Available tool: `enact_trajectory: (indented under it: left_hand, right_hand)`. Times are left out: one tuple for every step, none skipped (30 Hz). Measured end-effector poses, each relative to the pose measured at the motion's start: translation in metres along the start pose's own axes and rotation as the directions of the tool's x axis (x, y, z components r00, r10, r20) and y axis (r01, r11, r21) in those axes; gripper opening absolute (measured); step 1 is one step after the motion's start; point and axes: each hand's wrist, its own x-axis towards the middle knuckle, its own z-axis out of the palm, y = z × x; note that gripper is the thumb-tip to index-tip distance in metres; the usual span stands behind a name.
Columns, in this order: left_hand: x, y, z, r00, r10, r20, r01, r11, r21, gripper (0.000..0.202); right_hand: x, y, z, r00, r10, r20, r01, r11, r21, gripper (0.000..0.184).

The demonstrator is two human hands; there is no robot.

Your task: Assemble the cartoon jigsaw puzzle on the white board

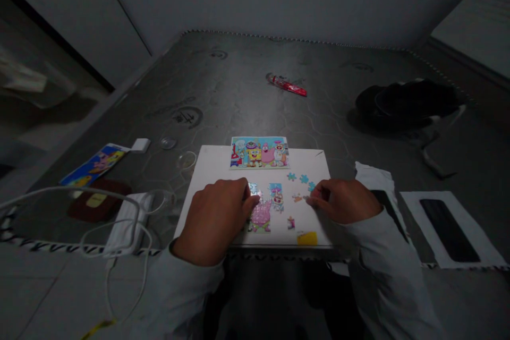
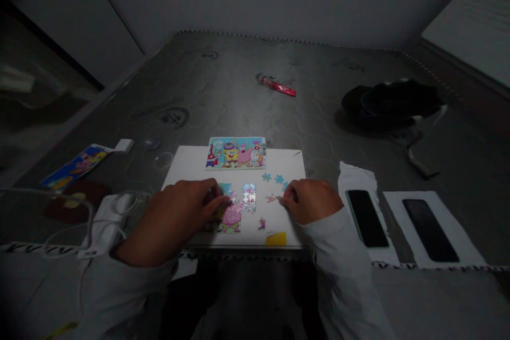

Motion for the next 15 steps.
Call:
enact_trajectory:
  left_hand:
    - [0.000,0.000,0.000,1.000,0.000,-0.002,0.000,1.000,-0.003,0.030]
    - [0.000,0.000,0.001,1.000,0.001,-0.004,-0.001,1.000,-0.004,0.031]
    - [0.001,0.000,0.002,1.000,0.006,-0.008,-0.006,1.000,-0.004,0.031]
    - [0.002,0.001,0.004,1.000,0.016,-0.012,-0.016,1.000,-0.004,0.031]
    - [0.002,0.002,0.005,1.000,0.028,-0.015,-0.028,1.000,-0.006,0.031]
    - [0.003,0.004,0.007,0.999,0.042,-0.019,-0.042,0.999,-0.008,0.031]
    - [0.004,0.006,0.008,0.998,0.053,-0.021,-0.053,0.999,-0.009,0.031]
    - [0.004,0.007,0.010,0.998,0.064,-0.020,-0.064,0.998,-0.011,0.031]
    - [0.004,0.009,0.011,0.997,0.075,-0.016,-0.076,0.997,-0.014,0.030]
    - [0.004,0.010,0.012,0.996,0.084,-0.006,-0.084,0.996,-0.019,0.030]
    - [0.004,0.012,0.012,0.996,0.091,0.005,-0.091,0.995,-0.027,0.030]
    - [0.004,0.013,0.013,0.995,0.096,0.015,-0.096,0.995,-0.034,0.029]
    - [0.004,0.013,0.013,0.995,0.098,0.020,-0.097,0.994,-0.039,0.029]
    - [0.004,0.014,0.014,0.995,0.100,0.022,-0.099,0.994,-0.042,0.029]
    - [0.004,0.014,0.015,0.995,0.099,0.021,-0.098,0.994,-0.043,0.029]
  right_hand:
    - [-0.001,-0.001,0.000,1.000,0.013,-0.001,-0.013,1.000,-0.001,0.017]
    - [-0.003,-0.003,0.000,1.000,0.027,0.006,-0.027,1.000,0.003,0.021]
    - [-0.005,-0.006,0.000,0.999,0.038,0.014,-0.038,0.999,0.016,0.024]
    - [-0.006,-0.010,0.000,0.999,0.044,0.020,-0.045,0.998,0.037,0.026]
    - [-0.007,-0.016,0.001,0.998,0.049,0.033,-0.051,0.997,0.063,0.027]
    - [-0.009,-0.024,0.001,0.998,0.048,0.042,-0.052,0.995,0.088,0.027]
    - [-0.010,-0.032,0.002,0.997,0.051,0.056,-0.057,0.992,0.115,0.025]
    - [-0.010,-0.040,0.003,0.993,0.057,0.100,-0.071,0.988,0.139,0.023]
    - [-0.011,-0.048,0.004,0.991,0.064,0.116,-0.081,0.986,0.148,0.021]
    - [-0.011,-0.055,0.005,0.989,0.068,0.128,-0.087,0.984,0.155,0.021]
    - [-0.010,-0.061,0.007,0.987,0.068,0.149,-0.091,0.983,0.158,0.021]
    - [-0.010,-0.065,0.009,0.985,0.072,0.159,-0.097,0.984,0.153,0.022]
    - [-0.009,-0.068,0.010,0.983,0.082,0.165,-0.106,0.984,0.143,0.022]
    - [-0.008,-0.069,0.012,0.982,0.094,0.166,-0.116,0.985,0.131,0.022]
    - [-0.007,-0.070,0.014,0.981,0.105,0.161,-0.125,0.985,0.118,0.022]
